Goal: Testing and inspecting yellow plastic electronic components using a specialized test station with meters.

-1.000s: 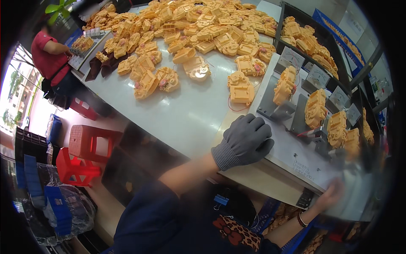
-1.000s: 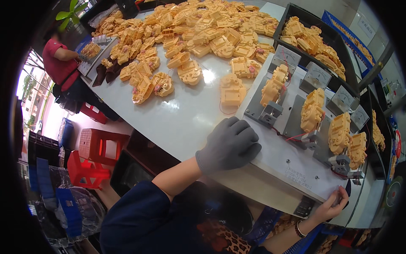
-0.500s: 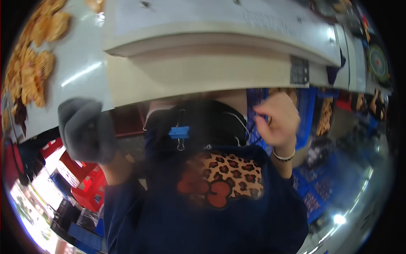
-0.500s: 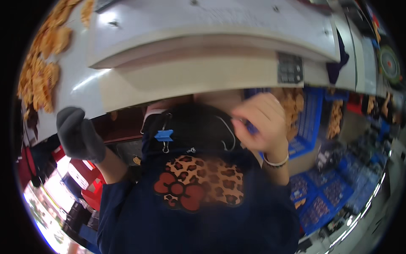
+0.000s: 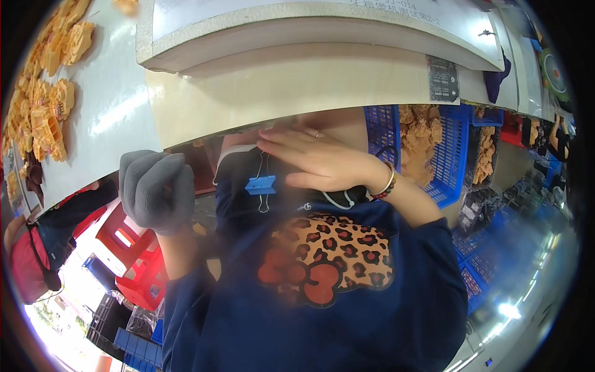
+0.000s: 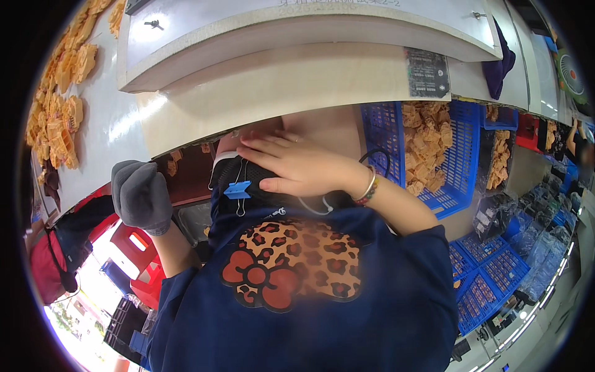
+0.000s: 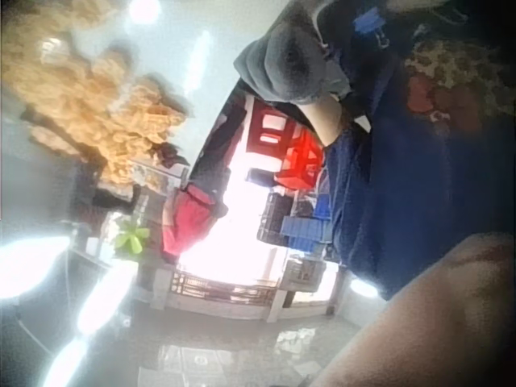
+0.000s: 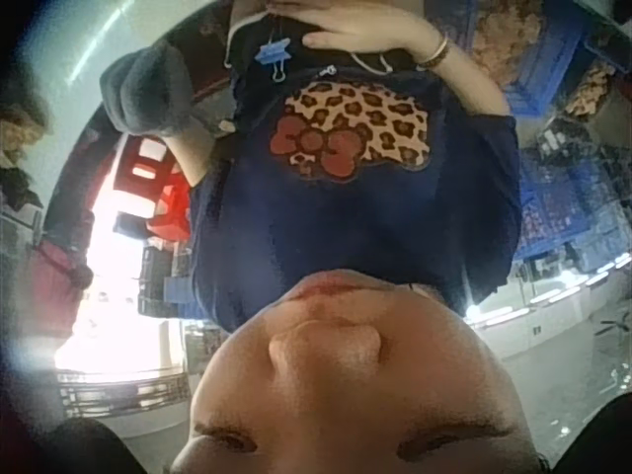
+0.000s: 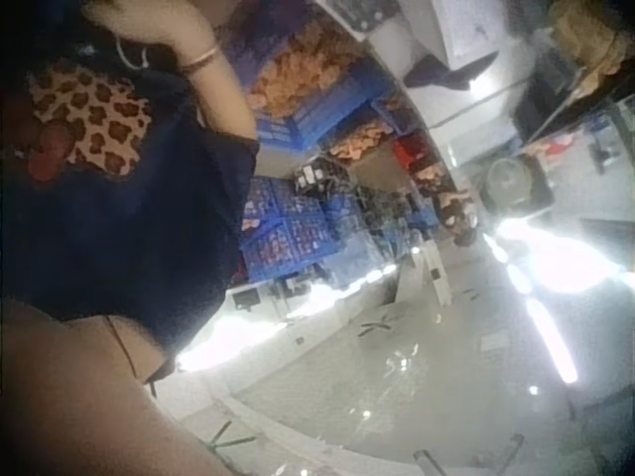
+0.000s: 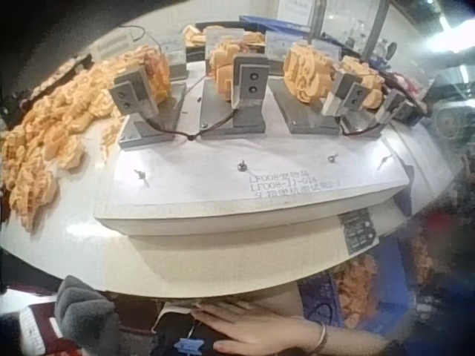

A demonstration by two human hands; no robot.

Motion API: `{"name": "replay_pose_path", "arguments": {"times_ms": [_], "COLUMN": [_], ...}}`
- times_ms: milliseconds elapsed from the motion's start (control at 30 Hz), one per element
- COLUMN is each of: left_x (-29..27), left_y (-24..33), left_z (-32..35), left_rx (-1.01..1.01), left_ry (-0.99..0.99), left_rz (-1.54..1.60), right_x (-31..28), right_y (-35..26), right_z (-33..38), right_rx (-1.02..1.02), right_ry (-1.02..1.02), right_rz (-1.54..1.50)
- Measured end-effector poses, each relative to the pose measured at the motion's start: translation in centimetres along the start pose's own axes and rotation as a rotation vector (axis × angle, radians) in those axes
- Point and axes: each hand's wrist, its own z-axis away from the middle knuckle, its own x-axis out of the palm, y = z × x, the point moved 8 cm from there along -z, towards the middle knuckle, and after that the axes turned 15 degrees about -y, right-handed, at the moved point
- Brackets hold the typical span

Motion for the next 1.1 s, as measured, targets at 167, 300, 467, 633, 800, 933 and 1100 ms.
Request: {"name": "replay_pose_path", "arguments": {"times_ms": [167,300,467,633,800,933,1100], "left_x": [0.2,0.6,0.8,0.4,-0.1,0.1,0.0], "left_y": [-0.9,-1.5,-1.6,-1.8,-2.2,-2.3,-1.5], "left_z": [0.1,0.3,0.4,0.3,0.2,-0.3,-1.1], "left_rx": [-0.024,-0.054,-0.057,-0.072,-0.074,-0.065,-0.002], "left_ry": [-0.023,-0.044,-0.056,-0.036,-0.007,-0.004,0.004], "left_rz": [-0.010,-0.010,-0.015,-0.026,-0.037,-0.029,-0.050], "right_x": [-0.1,-0.1,0.0,0.0,-0.1,-2.0,-1.5], "right_y": [0.6,0.4,0.3,0.3,0.9,3.4,5.2], "right_z": [-0.3,-0.2,0.1,1.0,3.4,2.6,-4.7], "right_rx": [0.011,0.005,0.001,0.052,0.072,0.123,0.214], "right_ry": [0.010,0.044,0.071,0.050,0.026,-0.026,-0.275], "right_rz": [-0.032,-0.004,0.002,-0.017,0.018,-0.408,-0.408]}}
